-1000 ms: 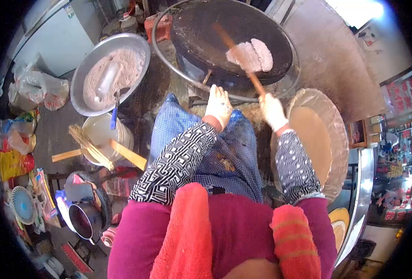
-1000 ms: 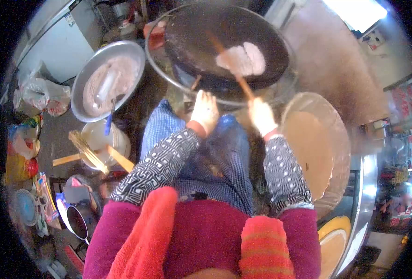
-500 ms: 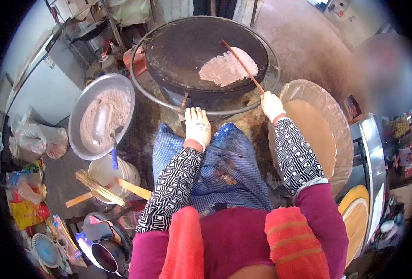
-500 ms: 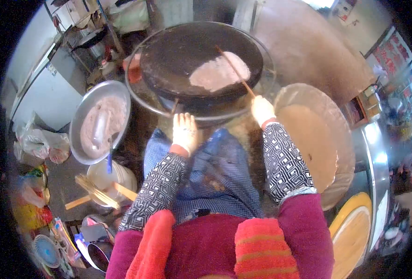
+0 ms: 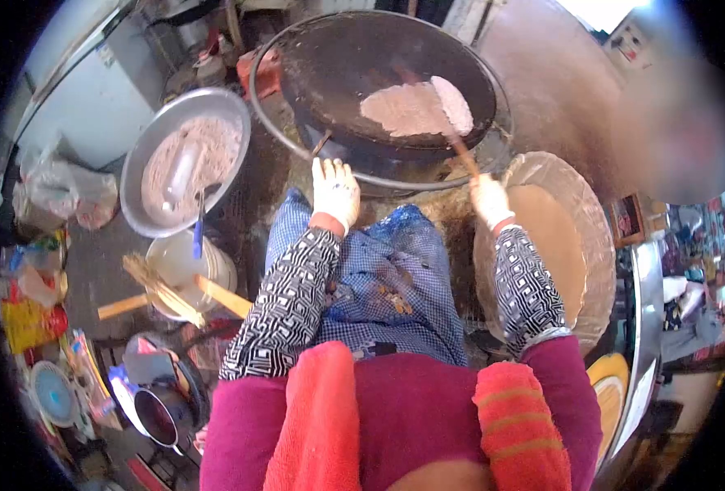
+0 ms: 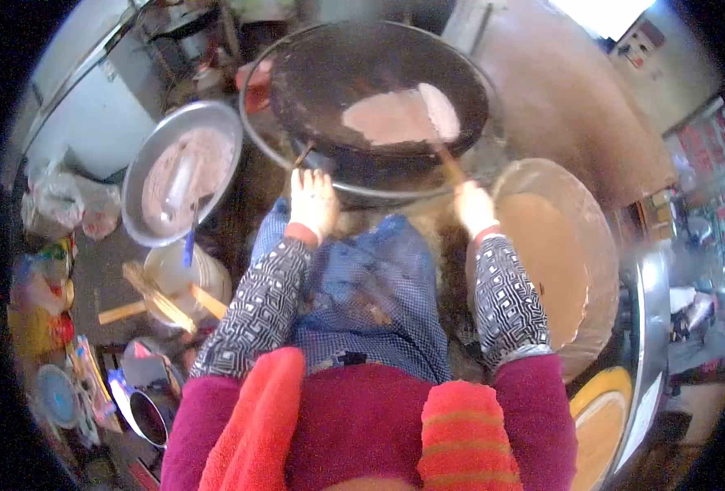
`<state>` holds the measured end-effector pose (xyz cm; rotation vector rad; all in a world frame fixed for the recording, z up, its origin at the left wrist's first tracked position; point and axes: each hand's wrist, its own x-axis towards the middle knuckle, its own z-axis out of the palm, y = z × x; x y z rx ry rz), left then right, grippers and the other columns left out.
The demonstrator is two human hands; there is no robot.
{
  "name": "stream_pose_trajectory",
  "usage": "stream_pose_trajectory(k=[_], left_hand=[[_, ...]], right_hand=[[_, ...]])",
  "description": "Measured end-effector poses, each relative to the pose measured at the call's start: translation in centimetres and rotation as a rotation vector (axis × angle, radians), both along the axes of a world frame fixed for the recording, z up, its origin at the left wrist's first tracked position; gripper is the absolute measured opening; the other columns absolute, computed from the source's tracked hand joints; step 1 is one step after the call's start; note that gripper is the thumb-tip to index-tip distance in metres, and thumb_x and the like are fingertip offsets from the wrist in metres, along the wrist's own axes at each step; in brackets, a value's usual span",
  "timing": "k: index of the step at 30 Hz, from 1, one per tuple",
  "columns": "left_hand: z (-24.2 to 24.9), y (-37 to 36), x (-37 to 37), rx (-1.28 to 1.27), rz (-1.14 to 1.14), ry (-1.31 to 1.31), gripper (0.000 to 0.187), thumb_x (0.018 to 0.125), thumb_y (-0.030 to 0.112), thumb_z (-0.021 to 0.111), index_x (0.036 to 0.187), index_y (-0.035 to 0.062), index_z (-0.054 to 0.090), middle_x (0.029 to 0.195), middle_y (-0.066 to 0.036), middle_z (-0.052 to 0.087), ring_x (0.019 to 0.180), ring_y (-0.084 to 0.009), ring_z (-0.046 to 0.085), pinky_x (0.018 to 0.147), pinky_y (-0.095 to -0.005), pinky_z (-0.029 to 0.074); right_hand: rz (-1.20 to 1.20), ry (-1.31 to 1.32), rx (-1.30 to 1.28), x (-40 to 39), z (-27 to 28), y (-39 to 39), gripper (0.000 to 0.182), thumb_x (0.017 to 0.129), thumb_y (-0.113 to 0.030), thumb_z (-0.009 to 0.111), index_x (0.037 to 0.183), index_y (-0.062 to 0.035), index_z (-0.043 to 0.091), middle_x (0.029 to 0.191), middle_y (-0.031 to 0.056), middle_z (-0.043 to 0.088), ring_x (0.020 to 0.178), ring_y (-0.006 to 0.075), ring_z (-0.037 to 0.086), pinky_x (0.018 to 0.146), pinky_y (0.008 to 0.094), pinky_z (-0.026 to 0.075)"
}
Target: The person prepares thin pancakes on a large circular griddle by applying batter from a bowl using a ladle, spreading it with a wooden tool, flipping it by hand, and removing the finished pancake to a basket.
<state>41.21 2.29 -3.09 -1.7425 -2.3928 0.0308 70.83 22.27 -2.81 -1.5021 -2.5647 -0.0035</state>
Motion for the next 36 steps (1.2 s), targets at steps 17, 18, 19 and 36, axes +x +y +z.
stream_pose_trajectory(k=[17,18,19,36], left_hand=[[3.0,-0.2,-5.4,-0.051,0.247,-0.093,0.045,0.096,0.014,0.042,0.137,0.0023,0.056,0.148,-0.016,0.047,0.140,-0.0364,0.038,0.115,-0.0678,0.011],[3.8,0.2,-4.3,-0.147,0.189,-0.197,0.044,0.096,0.014,0.042,0.134,0.0020,0.058,0.147,-0.017,0.048,0.140,-0.0367,0.038,0.114,-0.0685,0.012],[4.6,0.8,-3.2,-0.239,0.133,-0.295,0.043,0.095,0.013,0.043,0.132,0.0017,0.060,0.146,-0.018,0.049,0.139,-0.0369,0.038,0.113,-0.0692,0.013],[0.0,-0.5,1.4,0.002,-0.037,-0.002,0.049,0.097,0.013,0.038,0.140,-0.0067,0.047,0.148,-0.023,0.046,0.140,-0.0386,0.039,0.119,-0.0583,0.011]], right_hand=[[0.105,-0.025,0.079,-0.4,-1.0,2.0,0.031,0.098,-0.033,0.051,0.095,-0.0030,0.059,0.080,0.0275,0.067,0.077,0.0487,0.065,0.072,0.0573,0.052],[0.023,-0.012,0.081,0.6,-1.5,3.3,0.032,0.098,-0.034,0.052,0.096,-0.0034,0.060,0.082,0.0284,0.067,0.079,0.0486,0.065,0.073,0.0575,0.051],[-0.059,-0.060,0.052,0.8,-1.3,4.4,0.033,0.098,-0.035,0.052,0.098,-0.0037,0.061,0.085,0.0293,0.067,0.081,0.0480,0.065,0.074,0.0573,0.051],[0.156,0.020,-0.036,-2.4,-1.4,-0.2,0.031,0.098,-0.033,0.053,0.089,-0.0043,0.062,0.078,0.0262,0.066,0.079,0.0463,0.065,0.071,0.0554,0.052]])
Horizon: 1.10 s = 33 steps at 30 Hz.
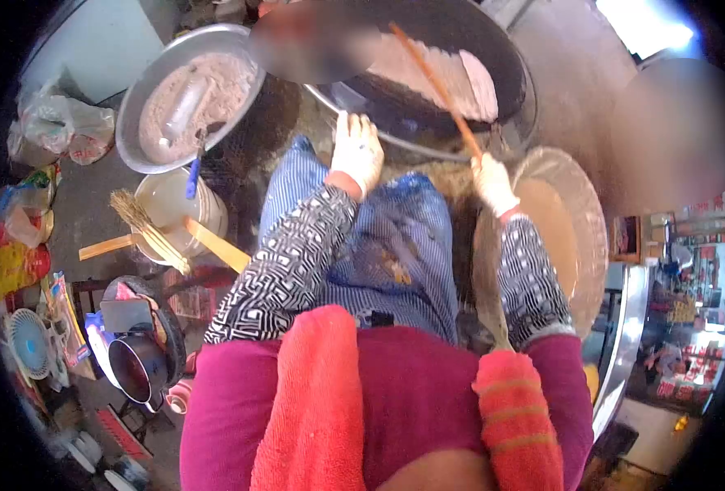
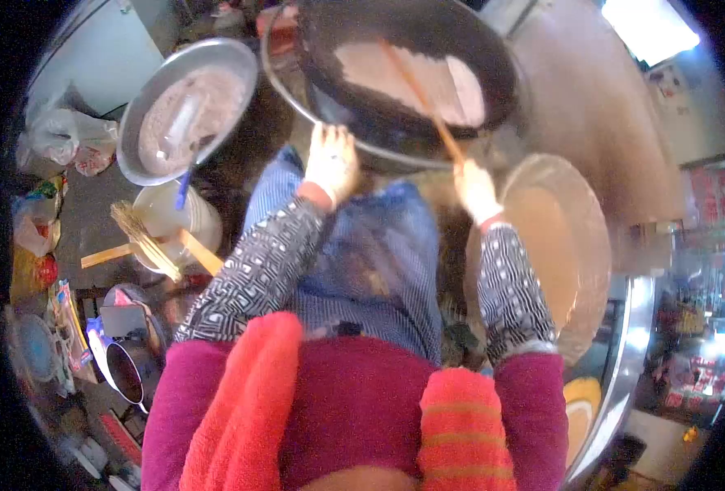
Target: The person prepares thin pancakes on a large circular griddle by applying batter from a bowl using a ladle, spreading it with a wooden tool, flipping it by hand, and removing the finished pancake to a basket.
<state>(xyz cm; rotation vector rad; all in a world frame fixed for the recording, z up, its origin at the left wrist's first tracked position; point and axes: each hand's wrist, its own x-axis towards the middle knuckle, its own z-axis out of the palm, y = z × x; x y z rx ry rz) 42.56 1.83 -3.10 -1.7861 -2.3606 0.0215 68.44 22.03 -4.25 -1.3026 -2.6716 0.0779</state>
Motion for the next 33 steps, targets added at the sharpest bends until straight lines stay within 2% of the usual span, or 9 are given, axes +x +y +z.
stream_pose_trajectory(k=[3,7,11,12,17,21,25,28,33], left_hand=[[0.2,-0.3,-0.8,0.024,0.014,0.028,0.049,0.096,0.013,0.037,0.140,-0.0064,0.047,0.148,-0.022,0.047,0.140,-0.0391,0.039,0.119,-0.0587,0.012],[1.4,-0.4,-2.3,-0.008,0.033,-0.043,0.047,0.095,0.014,0.040,0.136,-0.0056,0.052,0.145,-0.022,0.049,0.139,-0.0370,0.040,0.119,-0.0587,0.012],[1.2,-0.5,-3.0,0.000,0.070,-0.042,0.048,0.095,0.016,0.043,0.137,-0.0041,0.053,0.146,-0.020,0.049,0.139,-0.0372,0.038,0.118,-0.0596,0.011],[2.6,-1.0,-3.1,-0.037,0.066,-0.047,0.047,0.095,0.017,0.042,0.136,-0.0026,0.055,0.146,-0.019,0.049,0.139,-0.0372,0.039,0.118,-0.0604,0.010],[1.6,-0.6,-5.1,0.048,0.096,-0.120,0.044,0.094,0.016,0.044,0.131,-0.0010,0.059,0.141,-0.019,0.054,0.138,-0.0351,0.040,0.118,-0.0605,0.012],[0.4,0.3,-6.9,0.035,0.145,-0.130,0.043,0.094,0.018,0.044,0.129,-0.0004,0.060,0.141,-0.017,0.054,0.137,-0.0316,0.041,0.116,-0.0612,0.015],[1.1,0.2,-6.8,0.093,0.195,0.017,0.043,0.093,0.022,0.046,0.127,0.0013,0.061,0.139,-0.015,0.055,0.137,-0.0315,0.041,0.115,-0.0630,0.016],[3.0,0.4,-2.4,0.082,0.017,-0.219,0.050,0.084,0.032,0.061,0.124,0.0019,0.059,0.129,-0.016,0.057,0.130,-0.0328,0.046,0.114,-0.0611,0.019],[-0.7,0.1,1.7,0.062,-0.054,-0.056,0.053,0.095,0.015,0.038,0.144,-0.0031,0.043,0.151,-0.021,0.042,0.143,-0.0346,0.035,0.119,-0.0606,0.008]], right_hand=[[-0.229,0.012,-0.007,1.3,2.3,2.5,0.034,0.099,-0.032,0.051,0.088,-0.0008,0.061,0.081,0.0294,0.065,0.082,0.0471,0.064,0.077,0.0558,0.051],[-0.078,0.092,0.019,-0.3,3.2,1.8,0.034,0.099,-0.033,0.051,0.093,-0.0009,0.060,0.082,0.0294,0.066,0.082,0.0480,0.064,0.075,0.0559,0.051],[-0.216,-0.038,0.075,1.8,0.2,4.2,0.034,0.100,-0.032,0.047,0.103,-0.0008,0.060,0.087,0.0283,0.067,0.087,0.0468,0.065,0.081,0.0552,0.051],[-0.189,0.020,0.206,1.3,0.2,4.8,0.028,0.098,-0.031,0.053,0.094,-0.0035,0.057,0.079,0.0279,0.066,0.077,0.0475,0.065,0.070,0.0567,0.051],[-0.040,0.002,0.066,-1.0,1.7,2.9,0.031,0.099,-0.031,0.052,0.090,-0.0014,0.057,0.082,0.0301,0.066,0.078,0.0486,0.064,0.072,0.0569,0.051],[-0.251,0.014,-0.031,0.0,2.8,3.7,0.037,0.099,-0.034,0.050,0.095,0.0005,0.063,0.085,0.0296,0.067,0.087,0.0472,0.066,0.080,0.0556,0.052],[-0.170,0.086,-0.051,-2.1,4.1,1.5,0.035,0.098,-0.032,0.051,0.094,0.0000,0.064,0.081,0.0284,0.066,0.083,0.0462,0.066,0.074,0.0548,0.053],[0.024,0.069,-0.004,-1.4,1.9,-1.0,0.031,0.098,-0.029,0.053,0.088,-0.0008,0.060,0.079,0.0289,0.064,0.080,0.0484,0.064,0.070,0.0557,0.051],[-0.187,0.060,0.031,-0.2,2.5,2.0,0.036,0.100,-0.033,0.048,0.097,-0.0001,0.062,0.081,0.0285,0.066,0.083,0.0476,0.065,0.075,0.0544,0.052]])
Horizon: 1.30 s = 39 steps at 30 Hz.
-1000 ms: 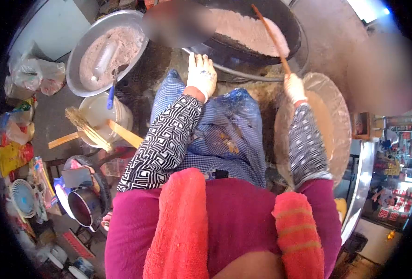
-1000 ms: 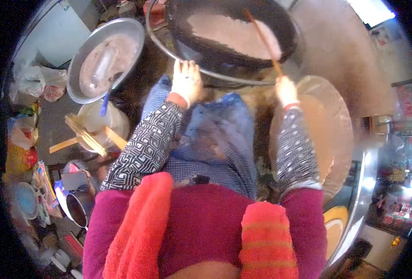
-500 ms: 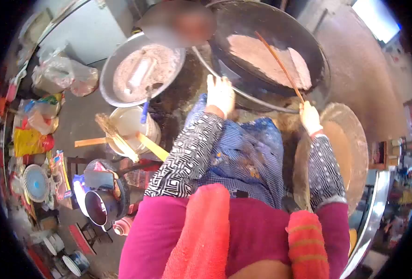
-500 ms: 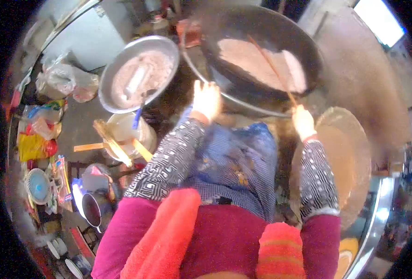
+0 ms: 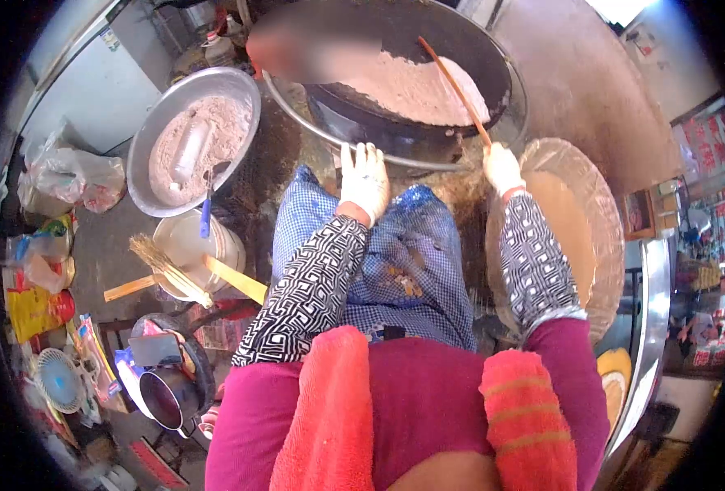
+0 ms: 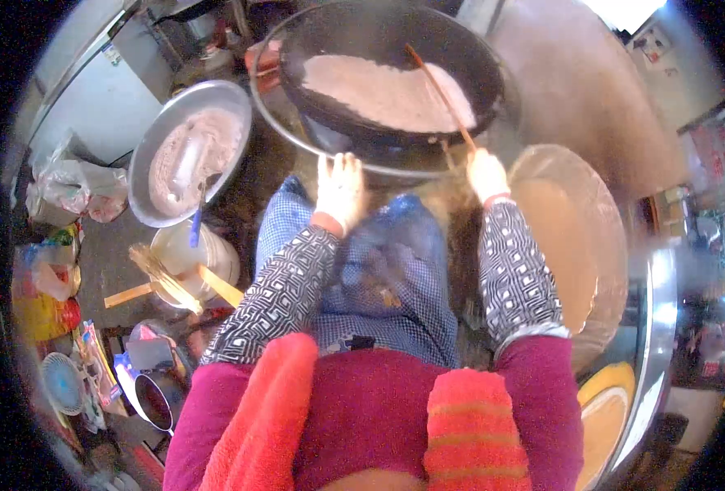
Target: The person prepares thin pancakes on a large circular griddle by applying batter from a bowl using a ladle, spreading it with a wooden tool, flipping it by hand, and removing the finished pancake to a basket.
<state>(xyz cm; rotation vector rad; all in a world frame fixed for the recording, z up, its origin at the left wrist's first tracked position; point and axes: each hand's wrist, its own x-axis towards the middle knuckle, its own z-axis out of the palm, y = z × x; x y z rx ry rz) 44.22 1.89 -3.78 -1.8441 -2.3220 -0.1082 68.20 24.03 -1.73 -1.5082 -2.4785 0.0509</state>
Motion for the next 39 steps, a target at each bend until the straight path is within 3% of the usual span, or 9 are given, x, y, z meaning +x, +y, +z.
stream_pose_trajectory(k=[5,9,18,23,26,29,32,33,39], left_hand=[[0.1,-0.3,-1.8,0.001,-0.005,0.019,0.050,0.096,0.013,0.035,0.143,-0.0018,0.045,0.150,-0.018,0.044,0.143,-0.0324,0.036,0.119,-0.0613,0.008],[-0.3,-0.4,-2.9,0.002,-0.015,0.045,0.050,0.096,0.015,0.037,0.140,-0.0044,0.046,0.148,-0.021,0.047,0.141,-0.0344,0.040,0.118,-0.0630,0.008],[0.6,-0.2,-5.3,-0.082,0.077,0.047,0.054,0.095,0.028,0.045,0.140,-0.0001,0.050,0.148,-0.018,0.047,0.142,-0.0340,0.037,0.118,-0.0629,0.006],[0.3,-0.2,-7.1,-0.076,0.107,0.022,0.055,0.096,0.030,0.043,0.141,0.0004,0.049,0.150,-0.017,0.045,0.143,-0.0327,0.036,0.118,-0.0627,0.006],[0.7,-0.4,-7.9,-0.094,0.139,0.063,0.056,0.095,0.030,0.044,0.143,0.0003,0.046,0.152,-0.016,0.043,0.144,-0.0316,0.034,0.118,-0.0629,0.008],[0.0,-0.2,-9.8,-0.108,0.161,0.099,0.059,0.093,0.032,0.048,0.144,0.0013,0.046,0.153,-0.015,0.041,0.144,-0.0300,0.033,0.117,-0.0633,0.010],[2.4,-0.3,-8.6,-0.052,0.161,-0.013,0.058,0.086,0.033,0.061,0.135,0.0027,0.053,0.144,-0.015,0.050,0.139,-0.0302,0.038,0.116,-0.0642,0.014],[5.2,-0.3,-6.5,-0.210,0.154,-0.027,0.060,0.093,0.041,0.054,0.141,0.0067,0.049,0.150,-0.012,0.045,0.141,-0.0274,0.036,0.117,-0.0634,0.014],[-0.6,-0.6,-3.3,0.038,0.040,0.132,0.061,0.088,0.030,0.054,0.141,0.0000,0.047,0.147,-0.017,0.049,0.139,-0.0313,0.041,0.116,-0.0655,0.010]], right_hand=[[0.163,-0.107,-0.071,-1.3,0.0,-3.0,0.036,0.100,-0.031,0.046,0.098,0.0008,0.063,0.086,0.0268,0.069,0.084,0.0460,0.066,0.080,0.0543,0.053],[-0.069,-0.032,-0.136,-0.1,0.6,0.1,0.034,0.100,-0.028,0.045,0.100,0.0005,0.063,0.090,0.0255,0.070,0.086,0.0427,0.068,0.080,0.0528,0.053],[-0.021,-0.015,-0.057,-0.8,0.7,0.2,0.035,0.101,-0.030,0.045,0.101,0.0008,0.061,0.091,0.0263,0.068,0.088,0.0424,0.067,0.081,0.0530,0.052],[0.047,0.020,-0.163,-2.6,2.2,-1.5,0.034,0.101,-0.029,0.045,0.099,0.0000,0.062,0.080,0.0221,0.070,0.077,0.0416,0.069,0.072,0.0515,0.055],[0.157,-0.059,-0.104,-0.2,-1.0,-2.2,0.033,0.101,-0.028,0.046,0.100,0.0003,0.062,0.081,0.0226,0.070,0.078,0.0414,0.069,0.073,0.0519,0.055],[-0.057,-0.017,-0.087,0.0,0.7,-0.1,0.034,0.101,-0.029,0.047,0.097,0.0003,0.064,0.084,0.0238,0.069,0.083,0.0417,0.068,0.078,0.0524,0.054],[0.017,-0.020,-0.085,-1.7,2.6,-1.8,0.034,0.101,-0.030,0.046,0.100,0.0008,0.062,0.084,0.0255,0.068,0.083,0.0434,0.067,0.079,0.0528,0.053],[0.076,-0.077,-0.095,-1.7,2.6,-2.2,0.034,0.101,-0.030,0.046,0.103,0.0012,0.060,0.086,0.0260,0.069,0.084,0.0441,0.067,0.079,0.0532,0.053],[-0.029,0.020,0.001,-1.2,-0.3,0.4,0.033,0.099,-0.031,0.050,0.098,-0.0001,0.059,0.082,0.0263,0.067,0.081,0.0457,0.066,0.075,0.0542,0.052]])
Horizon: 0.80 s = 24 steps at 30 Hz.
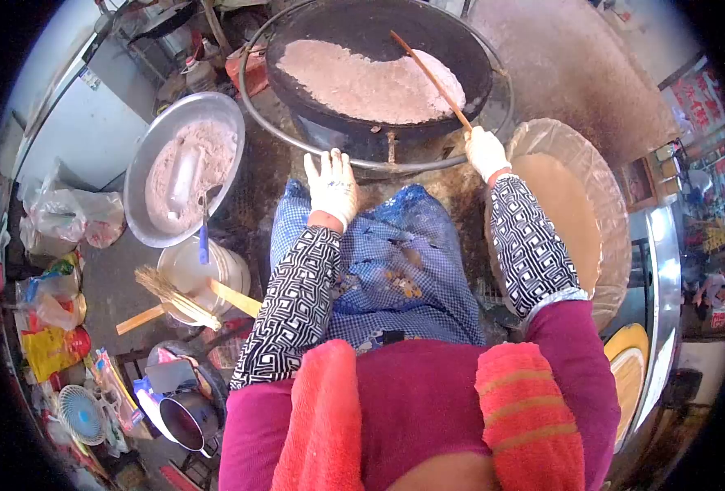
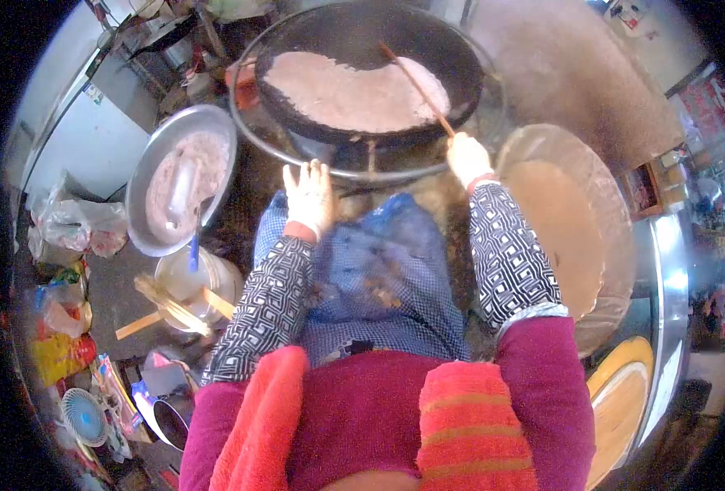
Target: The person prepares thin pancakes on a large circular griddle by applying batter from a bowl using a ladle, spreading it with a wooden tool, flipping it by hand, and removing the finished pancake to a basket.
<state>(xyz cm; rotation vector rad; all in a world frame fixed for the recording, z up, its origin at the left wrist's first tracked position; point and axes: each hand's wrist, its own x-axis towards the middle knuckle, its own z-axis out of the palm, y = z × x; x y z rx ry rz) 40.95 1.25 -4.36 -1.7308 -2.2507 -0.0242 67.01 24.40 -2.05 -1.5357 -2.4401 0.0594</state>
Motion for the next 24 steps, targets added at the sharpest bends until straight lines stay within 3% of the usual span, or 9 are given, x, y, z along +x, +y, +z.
stream_pose_trajectory(k=[2,3,5,7,9,14,17,22,24], left_hand=[[-0.4,0.0,-1.0,-0.037,-0.013,-0.058,0.065,0.086,0.030,0.054,0.142,-0.0014,0.046,0.148,-0.018,0.047,0.140,-0.0321,0.040,0.117,-0.0651,0.009],[-0.8,0.2,-1.5,-0.037,-0.010,-0.068,0.065,0.087,0.031,0.054,0.142,-0.0016,0.045,0.148,-0.018,0.047,0.140,-0.0320,0.040,0.117,-0.0650,0.009],[-1.0,-0.1,-2.1,-0.034,0.008,-0.046,0.064,0.088,0.031,0.053,0.142,-0.0012,0.045,0.149,-0.018,0.046,0.141,-0.0319,0.039,0.117,-0.0646,0.008],[-0.2,0.1,-2.4,-0.056,0.014,-0.050,0.059,0.090,0.028,0.049,0.143,-0.0001,0.046,0.150,-0.017,0.045,0.142,-0.0319,0.037,0.117,-0.0641,0.007],[1.0,-0.4,-2.5,-0.113,0.037,-0.105,0.053,0.094,0.021,0.042,0.143,0.0017,0.046,0.152,-0.016,0.043,0.144,-0.0320,0.035,0.118,-0.0636,0.003],[1.4,-0.1,-4.0,-0.070,0.054,-0.123,0.049,0.095,0.023,0.041,0.138,0.0019,0.053,0.149,-0.013,0.048,0.142,-0.0298,0.037,0.117,-0.0647,0.006],[1.9,0.0,-5.0,-0.103,0.094,-0.138,0.052,0.093,0.029,0.048,0.138,0.0027,0.052,0.149,-0.012,0.048,0.141,-0.0300,0.040,0.117,-0.0652,0.006],[2.4,0.2,-6.5,-0.135,0.147,-0.166,0.057,0.090,0.032,0.054,0.140,0.0045,0.050,0.150,-0.012,0.045,0.140,-0.0277,0.039,0.117,-0.0648,0.009],[2.4,-0.1,-7.1,-0.067,0.169,-0.151,0.054,0.089,0.028,0.056,0.138,0.0044,0.051,0.148,-0.012,0.048,0.136,-0.0262,0.042,0.117,-0.0641,0.013]], right_hand=[[0.070,0.085,-0.038,-0.5,0.2,-1.1,0.030,0.098,-0.030,0.052,0.093,-0.0012,0.059,0.077,0.0257,0.066,0.077,0.0465,0.065,0.070,0.0543,0.052],[0.143,-0.020,-0.053,-0.6,0.5,-2.3,0.030,0.098,-0.031,0.052,0.092,-0.0017,0.059,0.078,0.0257,0.066,0.076,0.0464,0.065,0.071,0.0547,0.052],[0.146,-0.072,-0.010,0.7,-1.5,-2.4,0.031,0.098,-0.031,0.051,0.093,-0.0018,0.059,0.079,0.0257,0.067,0.076,0.0459,0.065,0.071,0.0542,0.053],[-0.061,-0.054,-0.091,2.0,-0.6,-0.1,0.035,0.100,-0.033,0.047,0.099,-0.0013,0.061,0.087,0.0264,0.068,0.083,0.0453,0.067,0.077,0.0544,0.053],[0.006,-0.017,-0.033,1.7,0.5,0.6,0.035,0.100,-0.032,0.047,0.099,-0.0008,0.062,0.086,0.0264,0.068,0.083,0.0449,0.067,0.077,0.0538,0.053],[0.095,-0.101,-0.066,1.6,-0.2,0.1,0.034,0.100,-0.031,0.047,0.098,-0.0001,0.061,0.085,0.0262,0.068,0.084,0.0450,0.067,0.081,0.0530,0.052],[-0.078,-0.065,-0.046,1.5,0.4,1.2,0.035,0.100,-0.032,0.047,0.100,0.0001,0.061,0.089,0.0275,0.069,0.085,0.0447,0.067,0.080,0.0536,0.053],[0.185,-0.107,-0.039,0.4,1.1,-2.5,0.031,0.100,-0.032,0.047,0.096,-0.0037,0.060,0.080,0.0240,0.068,0.074,0.0446,0.066,0.070,0.0544,0.053],[0.167,-0.080,-0.102,1.6,-0.7,-3.1,0.031,0.098,-0.032,0.050,0.096,-0.0038,0.061,0.081,0.0247,0.068,0.080,0.0439,0.067,0.072,0.0540,0.052]])
